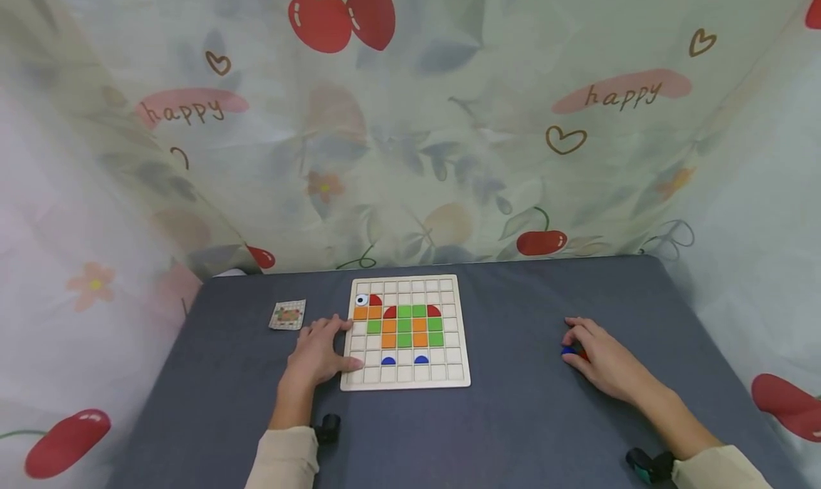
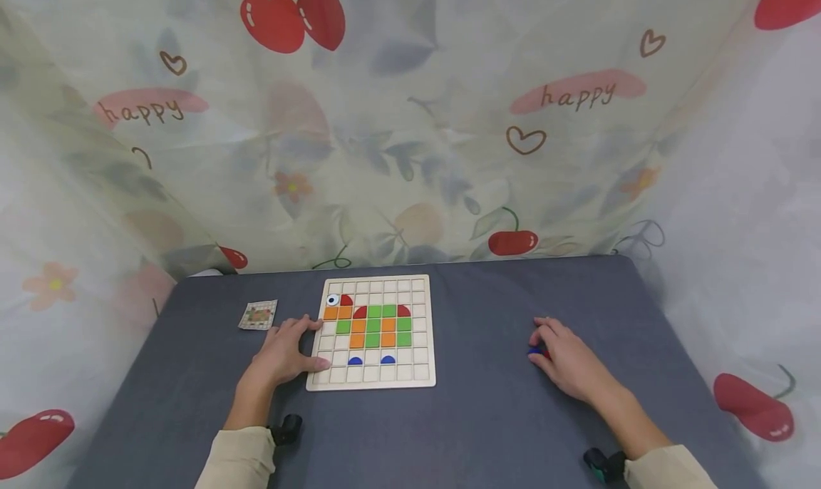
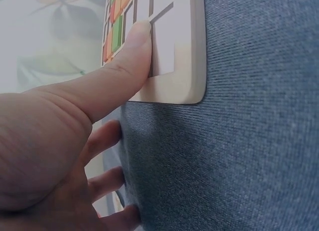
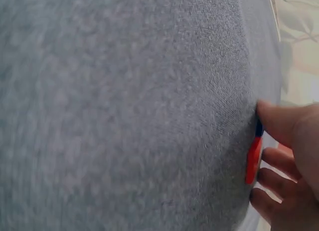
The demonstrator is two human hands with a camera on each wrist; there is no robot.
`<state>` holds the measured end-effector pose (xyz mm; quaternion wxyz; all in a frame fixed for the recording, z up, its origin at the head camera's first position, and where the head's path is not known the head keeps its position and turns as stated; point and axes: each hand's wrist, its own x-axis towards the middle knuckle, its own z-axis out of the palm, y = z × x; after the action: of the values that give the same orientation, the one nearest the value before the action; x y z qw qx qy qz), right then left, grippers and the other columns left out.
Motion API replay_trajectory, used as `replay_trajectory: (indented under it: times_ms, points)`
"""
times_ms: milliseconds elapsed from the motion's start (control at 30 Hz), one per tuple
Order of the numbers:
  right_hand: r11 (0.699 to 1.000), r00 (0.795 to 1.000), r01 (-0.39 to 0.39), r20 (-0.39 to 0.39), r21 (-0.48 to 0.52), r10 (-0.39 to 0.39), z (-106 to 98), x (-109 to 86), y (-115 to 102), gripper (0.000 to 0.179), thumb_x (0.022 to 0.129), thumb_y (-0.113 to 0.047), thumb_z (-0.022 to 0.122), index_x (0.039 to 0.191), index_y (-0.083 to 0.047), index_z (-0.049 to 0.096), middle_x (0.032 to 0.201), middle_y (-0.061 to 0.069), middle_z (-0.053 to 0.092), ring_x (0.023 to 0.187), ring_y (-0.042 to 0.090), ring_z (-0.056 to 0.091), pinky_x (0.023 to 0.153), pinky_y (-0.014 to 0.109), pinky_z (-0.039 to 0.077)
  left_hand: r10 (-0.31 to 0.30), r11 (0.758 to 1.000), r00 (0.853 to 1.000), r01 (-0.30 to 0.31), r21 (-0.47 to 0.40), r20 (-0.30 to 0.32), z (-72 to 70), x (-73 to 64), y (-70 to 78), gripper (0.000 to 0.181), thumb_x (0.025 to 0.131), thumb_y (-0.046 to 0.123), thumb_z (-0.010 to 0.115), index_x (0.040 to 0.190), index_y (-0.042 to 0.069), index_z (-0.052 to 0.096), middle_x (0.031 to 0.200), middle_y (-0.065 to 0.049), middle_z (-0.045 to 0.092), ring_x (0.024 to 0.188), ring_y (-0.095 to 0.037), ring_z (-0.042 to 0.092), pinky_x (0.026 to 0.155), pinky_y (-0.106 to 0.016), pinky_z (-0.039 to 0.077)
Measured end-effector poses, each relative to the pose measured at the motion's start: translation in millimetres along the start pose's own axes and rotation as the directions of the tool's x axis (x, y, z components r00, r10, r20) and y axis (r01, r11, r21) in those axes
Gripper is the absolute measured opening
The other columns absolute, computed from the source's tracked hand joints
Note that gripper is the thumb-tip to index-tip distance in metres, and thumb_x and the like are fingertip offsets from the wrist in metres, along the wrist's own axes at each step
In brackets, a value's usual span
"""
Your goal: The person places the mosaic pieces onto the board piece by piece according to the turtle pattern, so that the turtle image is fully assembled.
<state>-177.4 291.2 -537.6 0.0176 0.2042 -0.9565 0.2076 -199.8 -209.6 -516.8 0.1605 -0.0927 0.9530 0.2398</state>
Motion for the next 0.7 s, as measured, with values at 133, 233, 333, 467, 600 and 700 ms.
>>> replay_trajectory:
  times_ms: [133,233,333,467,600,700]
  points:
    - [0.999,0.997,0.027,-0.074,-0.029,-0.029,3,2.3,-2,0.017,0.089,-0.01,0.078,0.091,-0.015,0.062,0.131,0.026,0.061,0.117,0.046,0.062,0.089,0.056,0.052,0.012,1.0,1.0,-0.012,0.0,-0.003,-0.7,-0.5,0.1,0.089,0.071,0.037,0.093,0.15,0.027,0.053,0.167,-0.012,0.033,0.152,-0.044,0.024,0.112,-0.079,0.028]
    - [0.999,0.994,0.02,-0.105,-0.045,-0.024,5,6.6,-7,0.017,0.087,-0.011,0.079,0.089,-0.015,0.063,0.126,0.025,0.064,0.113,0.046,0.062,0.088,0.059,0.051,0.013,1.0,1.0,-0.013,0.003,-0.001,-1.5,-0.9,0.0,0.089,0.071,0.038,0.093,0.15,0.027,0.053,0.167,-0.012,0.033,0.152,-0.044,0.024,0.112,-0.078,0.028]
    - [0.999,0.992,0.006,-0.129,-0.042,-0.011,7,13.6,-14,0.016,0.087,-0.011,0.08,0.09,-0.015,0.065,0.12,0.02,0.067,0.107,0.042,0.062,0.086,0.057,0.05,0.008,1.0,1.0,-0.008,0.004,0.0,-3.2,-1.2,0.2,0.089,0.071,0.038,0.093,0.15,0.027,0.053,0.167,-0.013,0.032,0.152,-0.044,0.024,0.112,-0.078,0.028]
    - [0.999,0.989,0.003,-0.146,-0.043,-0.01,13,24.6,-26,0.014,0.088,-0.013,0.08,0.092,-0.015,0.067,0.102,0.006,0.067,0.094,0.028,0.059,0.081,0.045,0.05,0.003,1.0,1.0,-0.003,0.012,-0.006,-4.8,-0.5,-0.3,0.089,0.071,0.037,0.094,0.149,0.027,0.053,0.166,-0.013,0.033,0.152,-0.044,0.025,0.112,-0.078,0.028]
    - [0.999,0.991,0.008,-0.13,-0.044,-0.014,18,35.3,-36,0.012,0.09,-0.016,0.078,0.093,-0.017,0.067,0.089,-0.005,0.061,0.083,0.014,0.052,0.073,0.034,0.048,0.013,1.0,1.0,-0.013,0.017,-0.015,-3.3,0.4,-0.9,0.088,0.07,0.037,0.094,0.148,0.027,0.054,0.166,-0.013,0.034,0.151,-0.044,0.026,0.111,-0.079,0.029]
    - [0.999,0.994,0.016,-0.11,-0.028,-0.019,20,44.0,-43,0.011,0.091,-0.016,0.078,0.093,-0.018,0.066,0.085,-0.007,0.06,0.079,0.009,0.051,0.071,0.03,0.048,0.018,1.0,1.0,-0.018,0.015,-0.013,-1.1,-0.1,-0.9,0.088,0.07,0.038,0.094,0.148,0.027,0.054,0.165,-0.012,0.034,0.151,-0.044,0.027,0.111,-0.079,0.029]
